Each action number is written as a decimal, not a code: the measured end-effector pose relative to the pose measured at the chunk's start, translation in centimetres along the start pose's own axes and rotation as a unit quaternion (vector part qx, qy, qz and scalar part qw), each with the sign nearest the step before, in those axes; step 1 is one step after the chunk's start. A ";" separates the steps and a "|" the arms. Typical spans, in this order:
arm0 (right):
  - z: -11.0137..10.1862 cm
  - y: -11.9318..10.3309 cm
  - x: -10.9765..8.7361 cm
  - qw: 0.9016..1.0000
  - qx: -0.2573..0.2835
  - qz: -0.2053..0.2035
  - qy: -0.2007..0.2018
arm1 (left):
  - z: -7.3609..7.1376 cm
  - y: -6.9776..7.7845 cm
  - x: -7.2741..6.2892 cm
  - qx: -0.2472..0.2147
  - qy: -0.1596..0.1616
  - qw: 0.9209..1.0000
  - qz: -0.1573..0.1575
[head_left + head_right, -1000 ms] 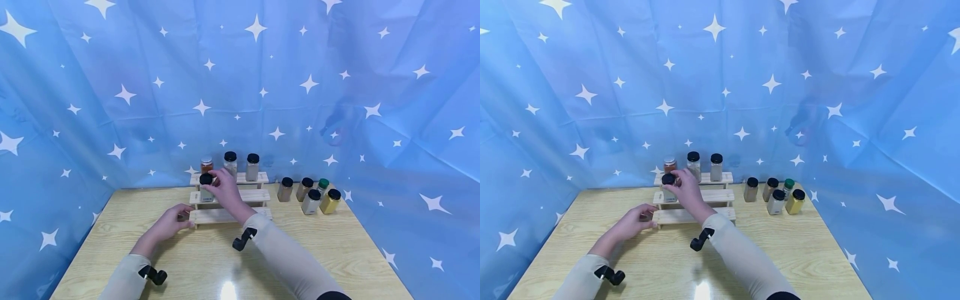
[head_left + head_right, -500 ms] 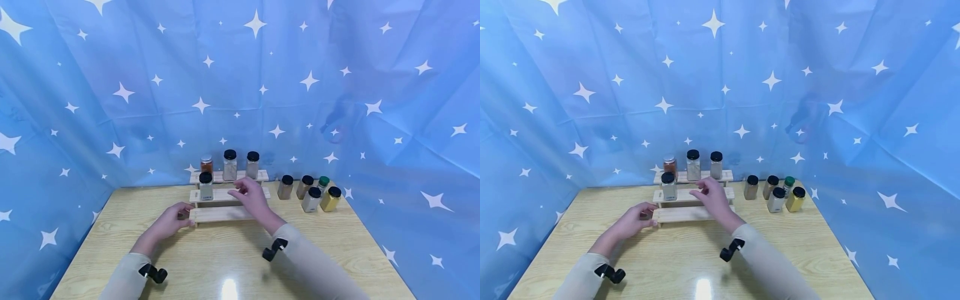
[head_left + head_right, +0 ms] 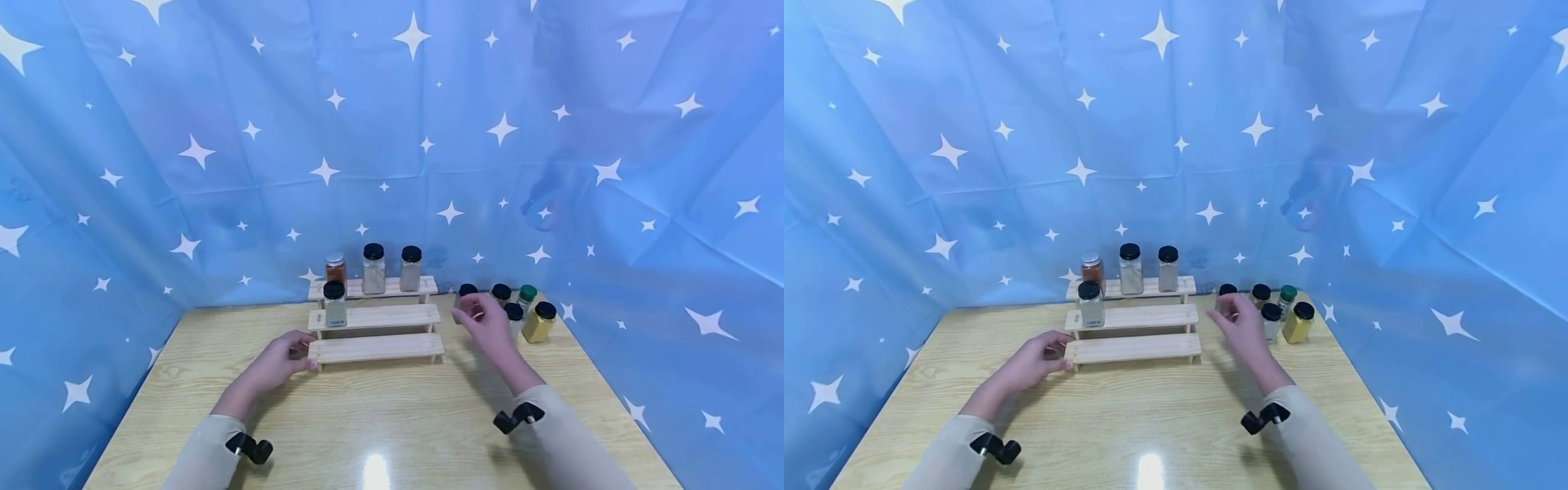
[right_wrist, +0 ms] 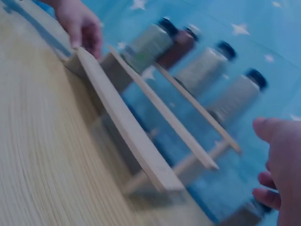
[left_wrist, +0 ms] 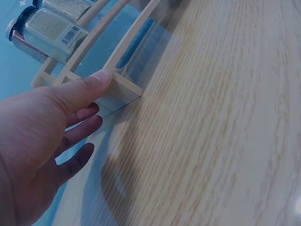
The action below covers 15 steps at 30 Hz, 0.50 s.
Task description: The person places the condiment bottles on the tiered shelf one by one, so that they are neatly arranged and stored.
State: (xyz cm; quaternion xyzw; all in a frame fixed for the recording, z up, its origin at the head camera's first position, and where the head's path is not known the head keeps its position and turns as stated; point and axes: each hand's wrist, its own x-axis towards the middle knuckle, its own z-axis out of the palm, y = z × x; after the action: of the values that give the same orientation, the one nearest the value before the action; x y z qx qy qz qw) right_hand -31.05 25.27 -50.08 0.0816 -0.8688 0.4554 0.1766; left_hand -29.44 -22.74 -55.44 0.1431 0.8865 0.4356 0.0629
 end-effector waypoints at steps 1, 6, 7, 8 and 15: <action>-0.6 0.6 -0.1 1.000 -0.013 0.000 0.008 | 0.0 0.0 0.0 0.001 0.001 1.000 0.000; -2.5 3.4 -0.8 0.998 -0.030 -0.011 0.054 | -0.1 0.0 -0.1 0.000 0.002 1.000 0.001; -2.8 3.8 -1.0 0.998 -0.028 -0.011 0.063 | -0.1 0.0 -0.2 -0.001 0.002 1.000 0.001; -3.0 4.1 -1.1 0.997 -0.025 -0.013 0.074 | -0.2 0.1 -0.2 -0.002 0.003 1.000 0.000; -4.1 5.7 -1.4 0.990 -0.042 0.002 0.133 | 0.0 0.1 -0.1 -0.003 0.005 1.000 0.005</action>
State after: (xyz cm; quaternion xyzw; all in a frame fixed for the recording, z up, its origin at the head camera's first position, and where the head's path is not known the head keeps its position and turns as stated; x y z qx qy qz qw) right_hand -30.54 31.93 -52.83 0.0115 -0.8561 0.4257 0.2928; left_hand -29.30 -22.70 -55.34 0.1454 0.8845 0.4397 0.0565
